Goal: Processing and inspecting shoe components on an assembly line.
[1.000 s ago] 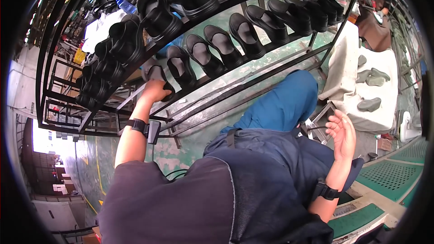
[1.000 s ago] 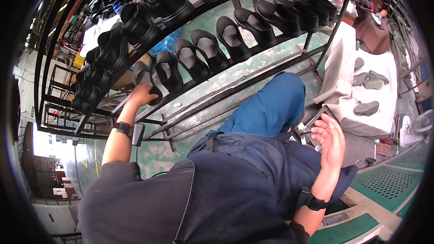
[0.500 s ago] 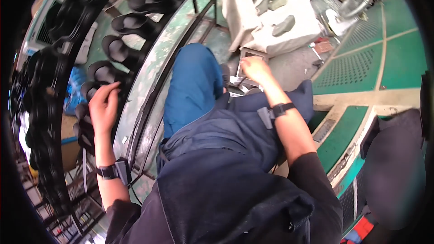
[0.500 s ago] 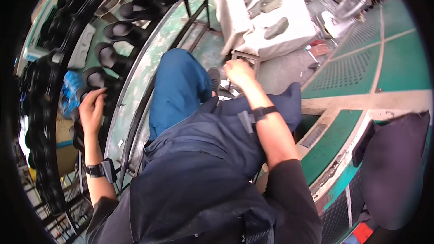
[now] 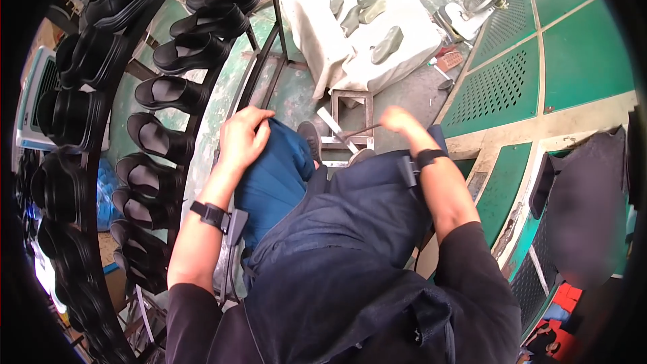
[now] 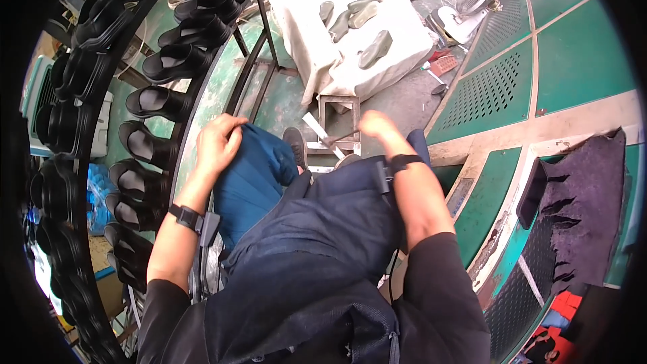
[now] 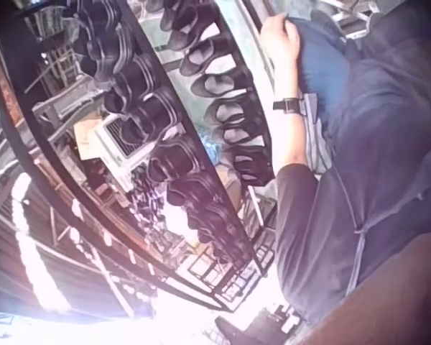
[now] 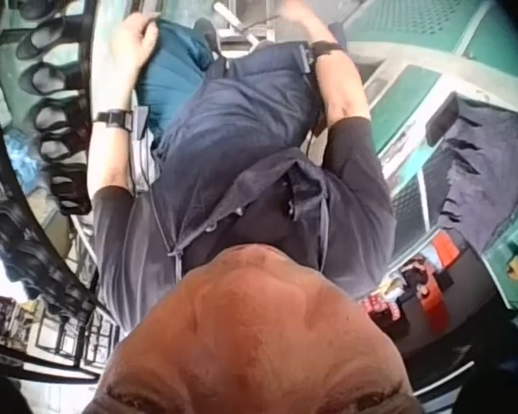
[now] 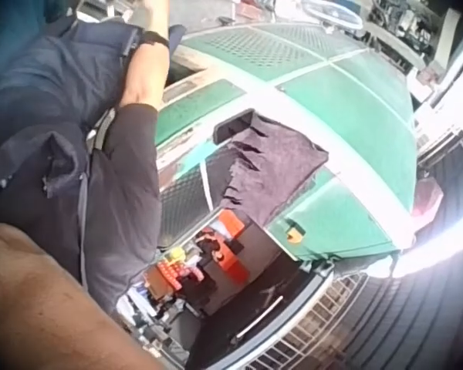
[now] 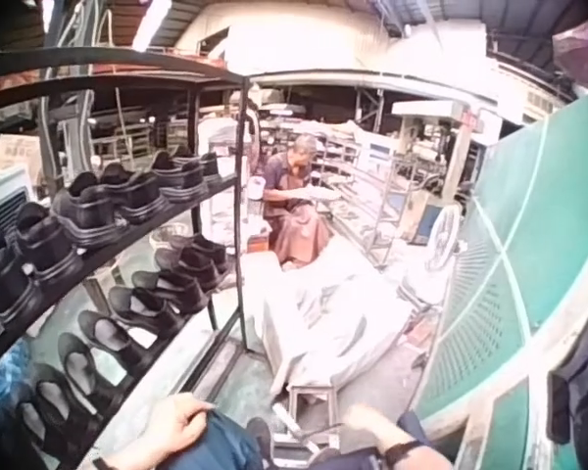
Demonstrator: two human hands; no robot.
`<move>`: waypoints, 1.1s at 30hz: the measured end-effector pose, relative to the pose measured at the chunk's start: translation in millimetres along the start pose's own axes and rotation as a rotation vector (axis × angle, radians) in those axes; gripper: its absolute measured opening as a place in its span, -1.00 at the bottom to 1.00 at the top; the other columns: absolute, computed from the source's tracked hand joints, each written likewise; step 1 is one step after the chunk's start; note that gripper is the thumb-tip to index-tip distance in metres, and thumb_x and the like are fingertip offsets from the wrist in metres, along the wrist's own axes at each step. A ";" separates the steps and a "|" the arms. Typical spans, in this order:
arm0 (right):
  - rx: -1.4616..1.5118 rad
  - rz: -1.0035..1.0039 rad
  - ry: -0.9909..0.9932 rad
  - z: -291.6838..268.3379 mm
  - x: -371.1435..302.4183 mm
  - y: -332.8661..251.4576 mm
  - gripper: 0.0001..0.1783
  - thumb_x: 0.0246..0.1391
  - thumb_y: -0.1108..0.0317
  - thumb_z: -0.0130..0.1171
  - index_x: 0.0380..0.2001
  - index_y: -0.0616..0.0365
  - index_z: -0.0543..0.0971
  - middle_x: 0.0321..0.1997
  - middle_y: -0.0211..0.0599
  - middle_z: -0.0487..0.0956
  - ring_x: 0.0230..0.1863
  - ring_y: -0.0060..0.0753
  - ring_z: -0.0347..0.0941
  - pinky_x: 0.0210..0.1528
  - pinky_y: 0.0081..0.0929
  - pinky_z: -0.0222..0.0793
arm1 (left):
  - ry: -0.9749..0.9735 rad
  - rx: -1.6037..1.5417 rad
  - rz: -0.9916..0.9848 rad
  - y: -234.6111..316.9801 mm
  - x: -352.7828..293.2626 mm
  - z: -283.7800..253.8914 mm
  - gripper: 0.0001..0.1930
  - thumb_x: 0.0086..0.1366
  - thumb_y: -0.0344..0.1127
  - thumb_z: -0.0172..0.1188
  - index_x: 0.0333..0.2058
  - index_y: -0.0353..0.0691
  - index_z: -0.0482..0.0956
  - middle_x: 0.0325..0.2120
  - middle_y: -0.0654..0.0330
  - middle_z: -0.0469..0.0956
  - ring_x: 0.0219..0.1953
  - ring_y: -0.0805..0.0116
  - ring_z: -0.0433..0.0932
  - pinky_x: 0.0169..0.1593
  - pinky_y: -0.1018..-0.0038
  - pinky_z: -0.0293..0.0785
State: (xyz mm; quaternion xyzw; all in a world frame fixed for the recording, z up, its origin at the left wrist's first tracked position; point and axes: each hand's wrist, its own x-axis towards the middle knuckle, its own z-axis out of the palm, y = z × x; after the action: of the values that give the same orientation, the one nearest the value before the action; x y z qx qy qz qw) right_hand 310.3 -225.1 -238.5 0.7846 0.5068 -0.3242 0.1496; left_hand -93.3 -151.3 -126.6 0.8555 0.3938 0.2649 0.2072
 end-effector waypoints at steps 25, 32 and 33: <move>1.252 0.392 0.592 -150.5 242.1 125.8 -0.88 0.16 0.36 0.02 -0.43 0.08 0.50 -0.58 -0.38 0.45 -0.72 -0.52 0.29 -0.71 -0.55 0.20 | -0.058 0.037 0.168 0.9 41.9 18.0 -0.83 -0.06 -0.46 0.23 -0.41 -0.18 0.66 -0.49 0.24 0.52 -0.44 0.21 0.54 -0.32 0.30 0.42; 1.540 0.386 0.627 -214.8 157.9 109.3 -0.87 0.18 0.33 0.12 -0.44 0.07 0.52 -0.67 -0.53 0.38 -0.77 -0.63 0.20 -0.75 -0.64 0.13 | -0.043 0.013 0.163 2.7 40.6 20.5 -0.82 -0.07 -0.46 0.24 -0.40 -0.16 0.67 -0.49 0.25 0.53 -0.43 0.21 0.54 -0.32 0.32 0.43; 1.532 0.421 0.645 -210.4 151.5 114.1 -0.87 0.18 0.33 0.12 -0.44 0.07 0.52 -0.67 -0.53 0.38 -0.77 -0.63 0.20 -0.75 -0.64 0.13 | -0.047 -0.001 0.152 3.2 39.4 19.5 -0.82 -0.07 -0.46 0.24 -0.40 -0.17 0.66 -0.49 0.25 0.53 -0.43 0.21 0.54 -0.32 0.32 0.43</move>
State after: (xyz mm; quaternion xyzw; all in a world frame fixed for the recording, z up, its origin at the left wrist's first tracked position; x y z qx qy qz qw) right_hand 529.1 -51.2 -192.5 0.8007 0.0096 -0.3038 -0.5162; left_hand -57.9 -125.2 -128.5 0.8887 0.3227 0.2599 0.1963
